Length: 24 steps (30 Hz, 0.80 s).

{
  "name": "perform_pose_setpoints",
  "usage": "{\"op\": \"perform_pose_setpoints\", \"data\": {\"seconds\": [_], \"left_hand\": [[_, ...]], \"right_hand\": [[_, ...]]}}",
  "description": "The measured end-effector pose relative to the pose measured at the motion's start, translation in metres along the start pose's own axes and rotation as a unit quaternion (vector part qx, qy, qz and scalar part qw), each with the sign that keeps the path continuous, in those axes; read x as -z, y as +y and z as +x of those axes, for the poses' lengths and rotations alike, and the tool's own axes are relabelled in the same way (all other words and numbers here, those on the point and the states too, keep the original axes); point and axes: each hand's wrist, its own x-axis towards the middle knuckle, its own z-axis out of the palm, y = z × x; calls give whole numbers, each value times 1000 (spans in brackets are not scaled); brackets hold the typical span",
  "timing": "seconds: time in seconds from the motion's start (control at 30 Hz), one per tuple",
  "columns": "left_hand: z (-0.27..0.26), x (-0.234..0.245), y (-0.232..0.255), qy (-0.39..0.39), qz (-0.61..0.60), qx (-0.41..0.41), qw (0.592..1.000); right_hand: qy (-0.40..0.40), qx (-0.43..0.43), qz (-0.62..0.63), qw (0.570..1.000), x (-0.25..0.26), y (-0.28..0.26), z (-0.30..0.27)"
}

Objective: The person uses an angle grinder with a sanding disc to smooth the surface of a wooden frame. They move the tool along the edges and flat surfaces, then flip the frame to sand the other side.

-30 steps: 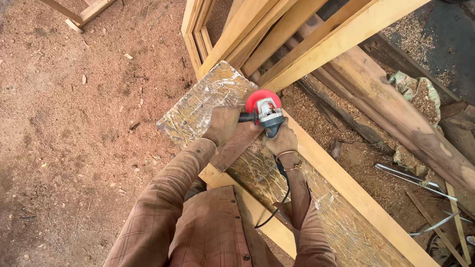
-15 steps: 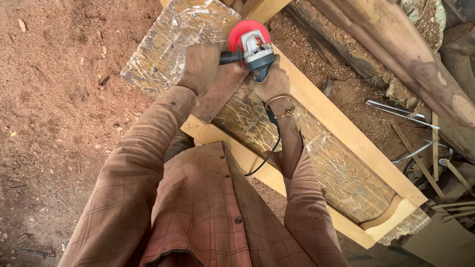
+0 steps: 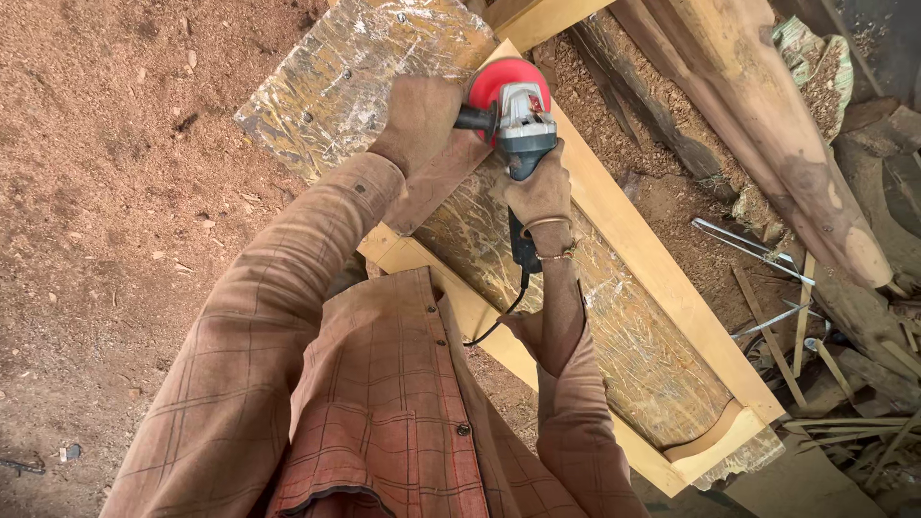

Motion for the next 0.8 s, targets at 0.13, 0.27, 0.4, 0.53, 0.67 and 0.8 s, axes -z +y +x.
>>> {"op": "perform_pose_setpoints", "data": {"seconds": [0.13, 0.27, 0.4, 0.53, 0.67, 0.8], "left_hand": [[1, 1, -18, 58, 34, -19, 998], [-4, 0, -5, -2, 26, 0, 1000], [-8, -14, 43, -49, -9, -57, 997], [4, -28, 88, -47, 9, -90, 995], [12, -34, 68, -13, 17, -56, 998], [35, -22, 21, 68, 69, -68, 993]], "right_hand": [[16, 34, -57, 998, -6, -6, 15], [-18, -20, -14, 1000, -3, 4, -1], [13, -61, -12, 998, 12, 36, -40], [26, -103, -24, 994, 31, 62, -54], [37, -6, 0, 999, 23, 63, -28], [34, 12, 0, 999, 6, 42, 24]]}}
